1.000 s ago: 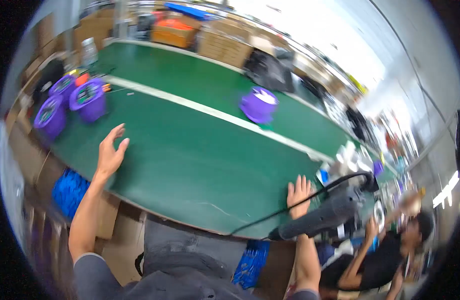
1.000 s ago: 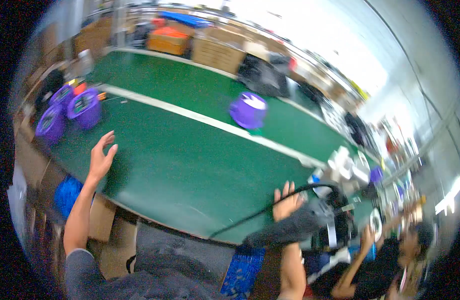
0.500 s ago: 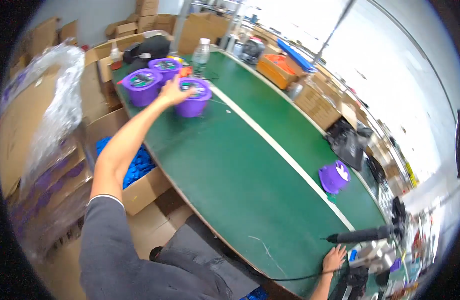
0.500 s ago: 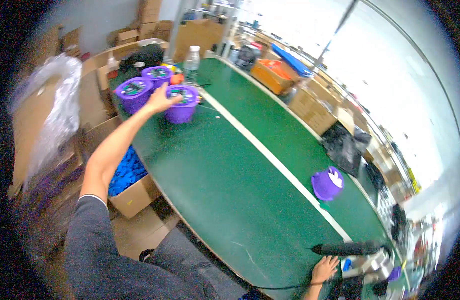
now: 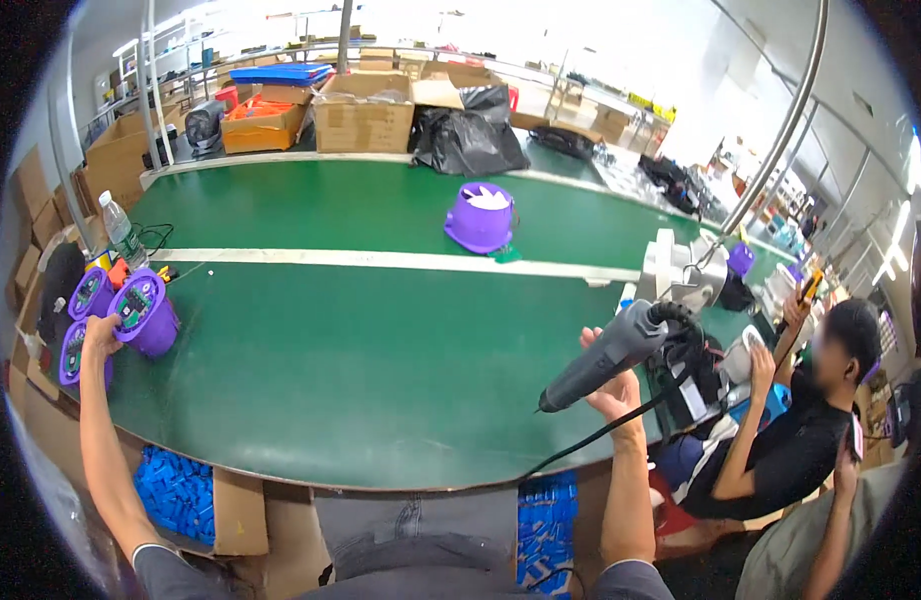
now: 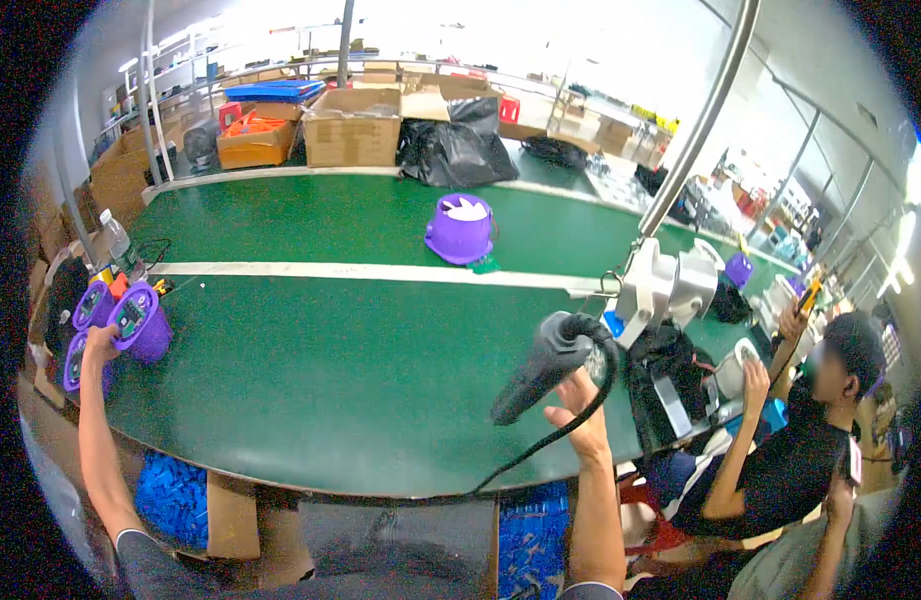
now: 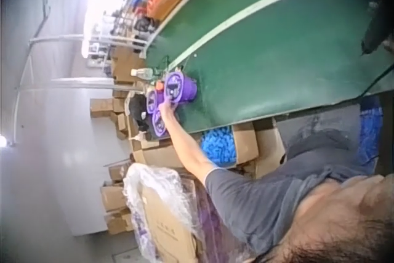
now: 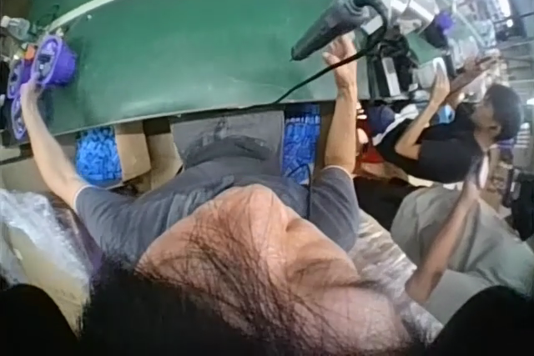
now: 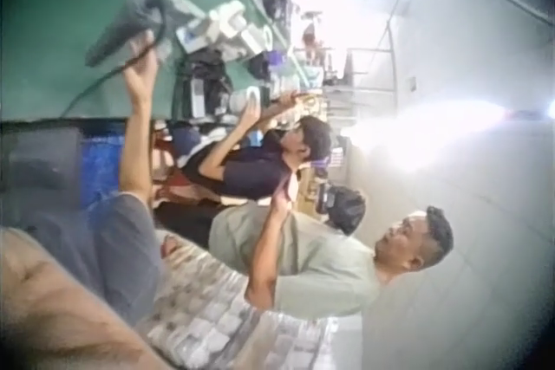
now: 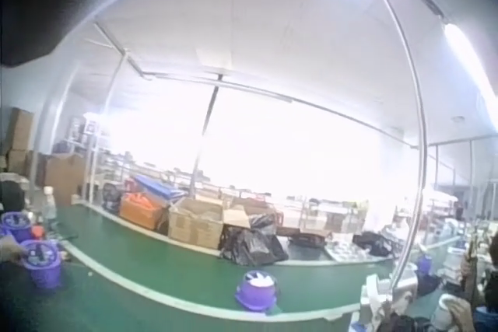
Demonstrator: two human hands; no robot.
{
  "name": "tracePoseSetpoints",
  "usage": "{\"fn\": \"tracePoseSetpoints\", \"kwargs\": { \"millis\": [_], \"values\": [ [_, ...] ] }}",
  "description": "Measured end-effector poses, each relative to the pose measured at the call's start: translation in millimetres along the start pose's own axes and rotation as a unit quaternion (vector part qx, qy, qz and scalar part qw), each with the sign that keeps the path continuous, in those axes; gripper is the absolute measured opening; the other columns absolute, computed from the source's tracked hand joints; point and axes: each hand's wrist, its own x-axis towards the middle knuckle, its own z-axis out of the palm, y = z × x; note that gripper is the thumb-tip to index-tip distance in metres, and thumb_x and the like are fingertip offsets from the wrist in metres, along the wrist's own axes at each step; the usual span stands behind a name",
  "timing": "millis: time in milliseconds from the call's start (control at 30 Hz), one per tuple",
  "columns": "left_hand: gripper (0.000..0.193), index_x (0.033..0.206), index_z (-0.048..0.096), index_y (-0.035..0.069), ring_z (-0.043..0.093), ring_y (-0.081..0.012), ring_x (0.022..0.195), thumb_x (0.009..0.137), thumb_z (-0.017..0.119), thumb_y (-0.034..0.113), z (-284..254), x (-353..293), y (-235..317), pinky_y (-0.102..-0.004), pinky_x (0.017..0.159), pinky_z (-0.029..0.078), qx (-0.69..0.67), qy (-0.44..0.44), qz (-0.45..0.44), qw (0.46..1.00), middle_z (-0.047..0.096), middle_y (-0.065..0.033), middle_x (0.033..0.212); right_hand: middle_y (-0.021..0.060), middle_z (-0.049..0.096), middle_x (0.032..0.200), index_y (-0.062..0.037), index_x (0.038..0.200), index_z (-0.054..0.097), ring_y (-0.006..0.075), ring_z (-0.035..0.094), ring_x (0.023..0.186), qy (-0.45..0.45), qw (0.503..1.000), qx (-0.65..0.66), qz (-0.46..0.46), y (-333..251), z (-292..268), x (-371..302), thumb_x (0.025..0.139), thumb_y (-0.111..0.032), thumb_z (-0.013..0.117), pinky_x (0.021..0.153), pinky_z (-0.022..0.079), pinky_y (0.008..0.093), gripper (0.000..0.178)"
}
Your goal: The person assembles a purple plastic housing by securing a circuit board and a white fan component into it with screws, using an electric screwdriver.
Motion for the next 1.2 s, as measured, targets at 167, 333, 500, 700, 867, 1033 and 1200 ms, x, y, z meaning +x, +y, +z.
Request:
{"fn": "tracePoseSetpoints", "kwargs": {
  "millis": [167,333,500,700,867,1033,1200],
  "values": [
    [0.009,0.064,0.052,-0.001,0.050,-0.0148,0.040,0.069,0.056,0.004,40.7,-48.2,30.6,-0.0296,0.033,0.036,-0.008,-0.101,0.062,0.993,0.051,-0.0042,0.056,0.0212,0.039,0.132,0.0001,0.137,0.023,0.0337,0.039,0.124,-0.047,0.997,0.059,-0.025,-11.8,31.0,-20.5,0.060,-0.017,0.078,0.100,0.035,0.0425,0.096],
    [0.014,0.066,0.052,0.003,0.048,-0.0107,0.045,0.071,0.060,0.012,147.8,-147.9,86.3,-0.0264,0.037,0.037,0.100,-0.201,0.193,0.955,0.049,-0.0012,0.056,0.0152,0.050,0.118,0.0003,0.127,0.033,0.0241,0.055,0.103,0.025,0.973,-0.149,-0.176,-32.3,99.3,-22.3,0.064,-0.014,0.079,0.080,0.047,0.0316,0.079],
    [0.019,0.078,0.054,0.001,0.052,-0.0117,0.052,0.069,0.066,0.011,254.1,-266.2,129.5,-0.0260,0.042,0.043,0.142,-0.321,0.177,0.919,0.053,-0.0034,0.064,0.0049,0.062,0.083,-0.0017,0.115,0.047,0.0076,0.056,0.070,0.125,0.966,-0.138,-0.177,-33.0,158.7,13.3,0.072,0.004,0.065,0.060,0.044,0.0215,0.047],
    [0.028,0.081,0.055,-0.002,0.055,-0.0121,0.063,0.067,0.068,0.018,331.9,-354.4,140.3,-0.0266,0.052,0.044,0.156,-0.470,0.205,0.844,0.060,-0.0075,0.070,0.0077,0.058,0.095,0.0021,0.122,0.043,0.0083,0.055,0.068,0.194,0.963,-0.042,-0.179,-70.9,121.2,15.2,0.070,0.008,0.056,0.064,0.044,0.0208,0.054],
    [0.031,0.084,0.056,-0.003,0.060,-0.0193,0.072,0.067,0.066,0.021,359.8,-385.9,142.3,-0.0314,0.062,0.048,0.156,-0.528,0.211,0.808,0.062,-0.0145,0.077,0.0089,0.056,0.085,0.0015,0.105,0.051,0.0127,0.054,0.062,0.199,0.971,0.001,-0.134,-90.3,91.0,15.2,0.073,0.004,0.060,0.057,0.045,0.0243,0.033],
    [0.039,0.089,0.055,-0.003,0.061,-0.0237,0.078,0.070,0.067,0.028,368.8,-385.7,148.0,-0.0341,0.068,0.049,0.199,-0.583,0.245,0.749,0.063,-0.0176,0.085,0.0105,0.052,0.076,-0.0007,0.097,0.047,0.0146,0.048,0.048,0.152,0.978,0.056,-0.133,-102.5,87.5,17.9,0.080,-0.001,0.053,0.049,0.044,0.0280,0.018],
    [0.062,0.127,0.040,0.002,0.058,-0.0299,0.096,0.085,0.054,0.045,378.9,-391.3,140.0,-0.0383,0.081,0.047,0.124,-0.557,0.340,0.747,0.054,-0.0243,0.115,0.0090,0.049,0.066,-0.0033,0.092,0.045,0.0136,0.046,0.045,0.159,0.968,0.054,-0.188,-101.9,96.0,33.2,0.081,-0.002,0.052,0.045,0.041,0.0278,0.014]
  ]
}}
